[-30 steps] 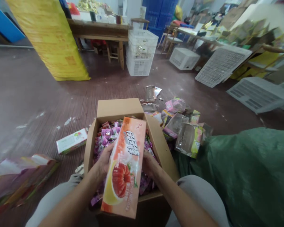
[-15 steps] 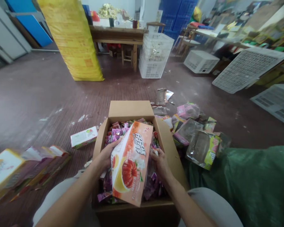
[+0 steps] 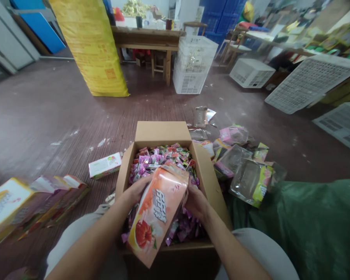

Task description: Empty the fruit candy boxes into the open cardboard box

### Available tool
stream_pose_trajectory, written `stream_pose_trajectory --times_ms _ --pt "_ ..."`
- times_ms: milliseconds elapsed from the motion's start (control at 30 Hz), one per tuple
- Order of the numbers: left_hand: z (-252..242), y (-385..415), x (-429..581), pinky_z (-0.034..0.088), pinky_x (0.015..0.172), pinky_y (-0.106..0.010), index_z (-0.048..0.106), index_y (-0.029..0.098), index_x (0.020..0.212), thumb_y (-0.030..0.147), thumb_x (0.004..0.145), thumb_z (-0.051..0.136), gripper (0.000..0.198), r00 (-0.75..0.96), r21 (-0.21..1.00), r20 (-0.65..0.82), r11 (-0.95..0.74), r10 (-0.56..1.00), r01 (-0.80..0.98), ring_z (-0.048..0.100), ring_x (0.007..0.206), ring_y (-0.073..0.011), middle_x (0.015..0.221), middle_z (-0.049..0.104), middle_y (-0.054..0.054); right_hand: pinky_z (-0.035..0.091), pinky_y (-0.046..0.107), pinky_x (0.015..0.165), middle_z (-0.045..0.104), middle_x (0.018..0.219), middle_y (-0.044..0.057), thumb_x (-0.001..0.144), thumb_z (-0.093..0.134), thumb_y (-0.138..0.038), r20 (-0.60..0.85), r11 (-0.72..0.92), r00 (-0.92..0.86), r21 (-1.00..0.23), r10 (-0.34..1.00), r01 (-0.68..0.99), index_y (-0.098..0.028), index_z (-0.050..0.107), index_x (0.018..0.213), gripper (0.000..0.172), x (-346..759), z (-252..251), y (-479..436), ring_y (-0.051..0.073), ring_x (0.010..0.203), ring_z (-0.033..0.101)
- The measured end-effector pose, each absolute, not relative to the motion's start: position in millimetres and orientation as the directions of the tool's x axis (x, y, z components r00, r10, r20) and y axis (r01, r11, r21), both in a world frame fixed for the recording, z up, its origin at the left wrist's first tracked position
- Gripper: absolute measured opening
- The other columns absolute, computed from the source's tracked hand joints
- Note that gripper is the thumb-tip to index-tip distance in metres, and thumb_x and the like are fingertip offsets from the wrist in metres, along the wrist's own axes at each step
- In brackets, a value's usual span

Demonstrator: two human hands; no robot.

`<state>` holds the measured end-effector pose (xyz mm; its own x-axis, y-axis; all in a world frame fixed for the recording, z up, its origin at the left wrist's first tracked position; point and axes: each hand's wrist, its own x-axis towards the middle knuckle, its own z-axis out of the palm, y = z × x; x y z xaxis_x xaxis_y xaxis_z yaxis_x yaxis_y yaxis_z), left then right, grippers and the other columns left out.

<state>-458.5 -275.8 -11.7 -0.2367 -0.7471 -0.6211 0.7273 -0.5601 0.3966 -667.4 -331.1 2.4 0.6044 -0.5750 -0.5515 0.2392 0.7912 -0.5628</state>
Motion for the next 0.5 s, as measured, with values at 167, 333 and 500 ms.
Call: stream_pose_trajectory --times_ms 167,333,500 --pt "-11.4 -285.5 -452.1 0.059 0.06 -0.032 0.071 0.004 0.103 0.031 0.087 0.061 0.033 -0.113 0.434 -0.701 -0.547 -0.704 0.716 0.071 0.06 -0.0251 0.077 0.075 -0.015 0.056 0.028 0.075 0.077 0.089 -0.001 0.055 0.089 -0.032 -0.532 0.651 0.378 -0.656 -0.758 0.381 -0.022 0.074 0.088 0.037 -669.2 -8.0 -342.8 0.018 0.078 0.07" --pt "-9.2 -286.8 -444.6 0.057 0.052 -0.029 0.072 0.005 0.097 0.027 0.084 0.066 0.027 -0.038 0.47 -0.733 -0.546 -0.679 0.693 0.069 0.051 -0.0234 0.072 0.074 -0.014 0.056 0.025 0.066 0.077 0.079 -0.003 0.053 0.092 -0.036 -0.491 0.543 0.233 -0.735 -0.839 0.407 -0.022 0.075 0.08 0.035 -675.8 -13.0 -342.5 0.015 0.068 0.068" --pt "-17.5 -283.5 -442.4 0.057 0.049 -0.03 0.071 0.005 0.099 0.024 0.08 0.07 0.027 -0.038 0.42 -0.787 -0.579 -0.616 0.699 0.067 0.047 -0.0249 0.065 0.073 -0.013 0.058 0.032 0.073 0.076 0.077 -0.001 0.048 0.093 -0.037 -0.526 0.551 0.184 -0.728 -0.83 0.408 -0.021 0.074 0.076 0.037 -681.0 -21.4 -331.6 0.019 0.069 0.069"
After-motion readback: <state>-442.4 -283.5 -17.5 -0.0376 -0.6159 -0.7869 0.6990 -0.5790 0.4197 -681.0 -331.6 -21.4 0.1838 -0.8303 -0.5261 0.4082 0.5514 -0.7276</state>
